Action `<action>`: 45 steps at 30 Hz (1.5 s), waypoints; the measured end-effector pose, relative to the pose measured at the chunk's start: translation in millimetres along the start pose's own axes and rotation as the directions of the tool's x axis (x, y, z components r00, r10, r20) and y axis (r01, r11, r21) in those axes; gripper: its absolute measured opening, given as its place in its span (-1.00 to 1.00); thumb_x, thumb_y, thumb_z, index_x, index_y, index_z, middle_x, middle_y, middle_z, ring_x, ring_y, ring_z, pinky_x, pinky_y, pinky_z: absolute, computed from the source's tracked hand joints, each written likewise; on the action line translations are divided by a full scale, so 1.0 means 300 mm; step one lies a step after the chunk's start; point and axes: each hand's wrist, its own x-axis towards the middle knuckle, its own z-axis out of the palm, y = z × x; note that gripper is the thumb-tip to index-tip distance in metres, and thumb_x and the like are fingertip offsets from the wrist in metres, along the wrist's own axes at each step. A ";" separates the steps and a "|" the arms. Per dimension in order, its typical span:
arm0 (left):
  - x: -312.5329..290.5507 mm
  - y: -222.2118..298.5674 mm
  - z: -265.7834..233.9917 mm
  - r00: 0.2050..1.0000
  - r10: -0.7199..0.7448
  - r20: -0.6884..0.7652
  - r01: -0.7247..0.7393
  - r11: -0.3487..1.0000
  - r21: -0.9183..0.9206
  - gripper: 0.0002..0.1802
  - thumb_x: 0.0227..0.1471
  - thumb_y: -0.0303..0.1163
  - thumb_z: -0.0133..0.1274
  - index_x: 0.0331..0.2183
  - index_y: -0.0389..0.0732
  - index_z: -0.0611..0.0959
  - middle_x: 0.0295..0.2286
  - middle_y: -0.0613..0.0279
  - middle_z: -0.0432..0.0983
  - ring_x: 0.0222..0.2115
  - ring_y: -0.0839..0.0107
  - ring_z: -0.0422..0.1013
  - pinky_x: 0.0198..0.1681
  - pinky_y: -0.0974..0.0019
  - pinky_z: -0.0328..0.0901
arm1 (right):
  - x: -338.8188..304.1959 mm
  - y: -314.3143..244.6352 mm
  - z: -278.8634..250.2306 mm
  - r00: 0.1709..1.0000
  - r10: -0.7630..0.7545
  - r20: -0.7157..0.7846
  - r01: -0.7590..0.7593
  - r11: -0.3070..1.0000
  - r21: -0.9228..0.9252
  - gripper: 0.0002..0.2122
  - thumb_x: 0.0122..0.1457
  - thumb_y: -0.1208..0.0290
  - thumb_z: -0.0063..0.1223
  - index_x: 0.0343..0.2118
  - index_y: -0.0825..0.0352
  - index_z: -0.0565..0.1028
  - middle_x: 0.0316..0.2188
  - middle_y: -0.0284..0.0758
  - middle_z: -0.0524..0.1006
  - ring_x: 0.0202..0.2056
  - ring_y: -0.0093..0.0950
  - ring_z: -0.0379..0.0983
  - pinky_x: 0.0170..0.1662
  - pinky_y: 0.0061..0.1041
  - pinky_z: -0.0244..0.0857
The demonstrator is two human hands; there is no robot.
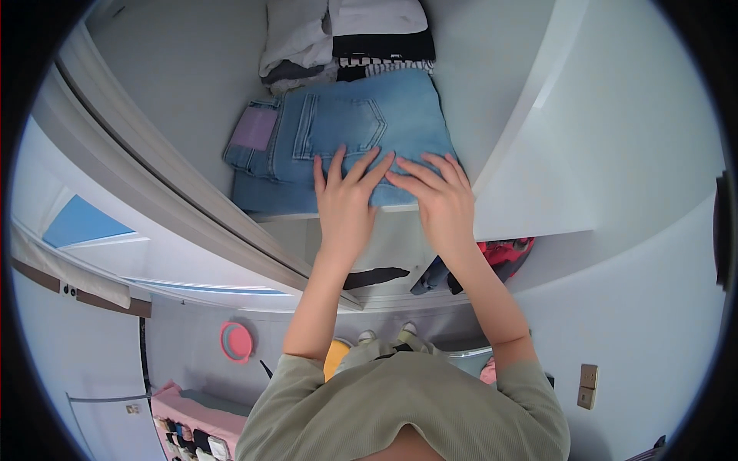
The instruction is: The person picks up folded pairs of jeans and a black shirt from a bed and places them into an open wardrobe shelf.
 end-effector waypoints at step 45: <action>-0.481 0.362 0.038 0.939 0.340 -0.054 -0.214 0.451 -0.867 -0.75 -0.18 -0.65 -0.01 -0.37 -0.17 0.59 -0.27 0.24 0.48 -0.29 0.23 0.39 -0.24 0.27 0.29 | -0.685 -0.390 -0.372 0.641 0.638 -0.427 -0.697 0.716 0.024 -0.68 -0.06 0.60 0.04 -0.17 0.25 0.48 -0.02 -0.26 0.34 -0.01 -0.29 0.25 0.00 -0.39 0.18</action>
